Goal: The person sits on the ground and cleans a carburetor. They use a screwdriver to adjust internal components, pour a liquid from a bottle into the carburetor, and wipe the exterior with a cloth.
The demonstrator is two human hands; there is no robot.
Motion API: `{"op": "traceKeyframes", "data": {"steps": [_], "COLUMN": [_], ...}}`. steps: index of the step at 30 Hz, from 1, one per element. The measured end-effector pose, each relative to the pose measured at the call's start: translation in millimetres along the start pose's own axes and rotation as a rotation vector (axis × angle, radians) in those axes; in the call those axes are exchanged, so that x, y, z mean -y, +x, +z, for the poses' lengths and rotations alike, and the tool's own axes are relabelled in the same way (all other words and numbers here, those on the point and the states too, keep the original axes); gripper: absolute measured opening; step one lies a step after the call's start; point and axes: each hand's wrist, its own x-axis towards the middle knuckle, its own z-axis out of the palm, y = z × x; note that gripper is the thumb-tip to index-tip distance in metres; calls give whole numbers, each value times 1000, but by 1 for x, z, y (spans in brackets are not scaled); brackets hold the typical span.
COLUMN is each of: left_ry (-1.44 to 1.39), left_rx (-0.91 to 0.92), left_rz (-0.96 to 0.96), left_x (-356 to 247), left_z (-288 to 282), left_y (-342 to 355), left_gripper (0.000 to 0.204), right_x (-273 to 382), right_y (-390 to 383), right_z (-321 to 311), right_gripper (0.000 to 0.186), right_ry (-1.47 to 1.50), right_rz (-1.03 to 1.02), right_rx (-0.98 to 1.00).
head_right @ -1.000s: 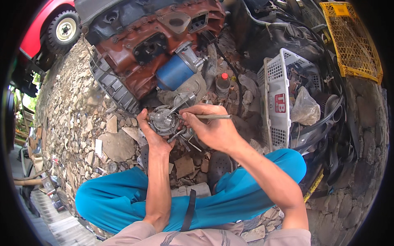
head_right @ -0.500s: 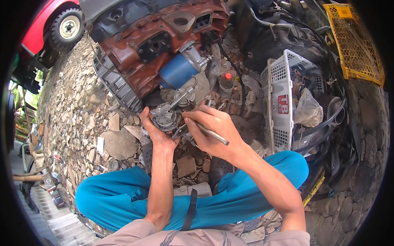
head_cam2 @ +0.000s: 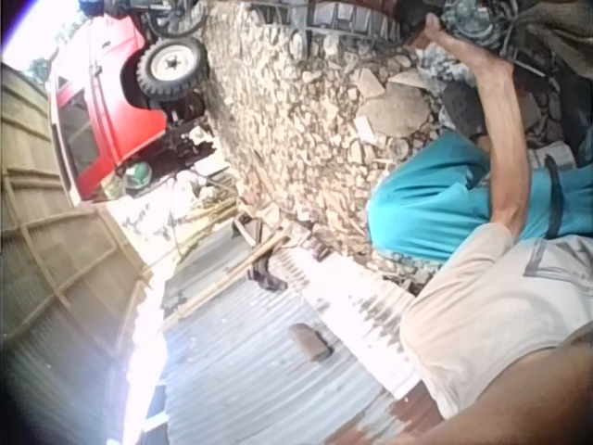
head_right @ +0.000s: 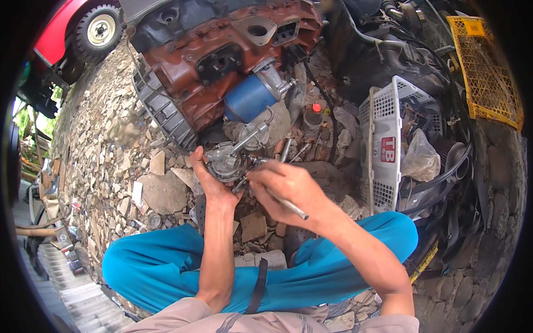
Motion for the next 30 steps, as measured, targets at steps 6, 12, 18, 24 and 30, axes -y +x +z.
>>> {"op": "traceKeyframes", "data": {"steps": [6,12,18,24,30], "left_ry": [16,25,73,49,31], "left_rx": [-8,14,40,47,24], "left_rz": [-2,-26,11,-40,0], "left_x": [1,0,-3,0,5], "left_z": [-4,-3,-6,5,-2], "left_y": [-1,-1,2,-5,-1], "left_gripper": [61,68,67,67,64], "right_x": [-1,-5,8,-12,-6], "right_y": [-2,-6,12,8,8], "right_z": [-2,1,-25,-9,-16], "right_gripper": [15,15,16,24,25], "right_ry": [1,61,-72,-111,-333], "right_rz": [15,31,-3,-123,-103], "right_rx": [41,28,-103,-91,16]}}
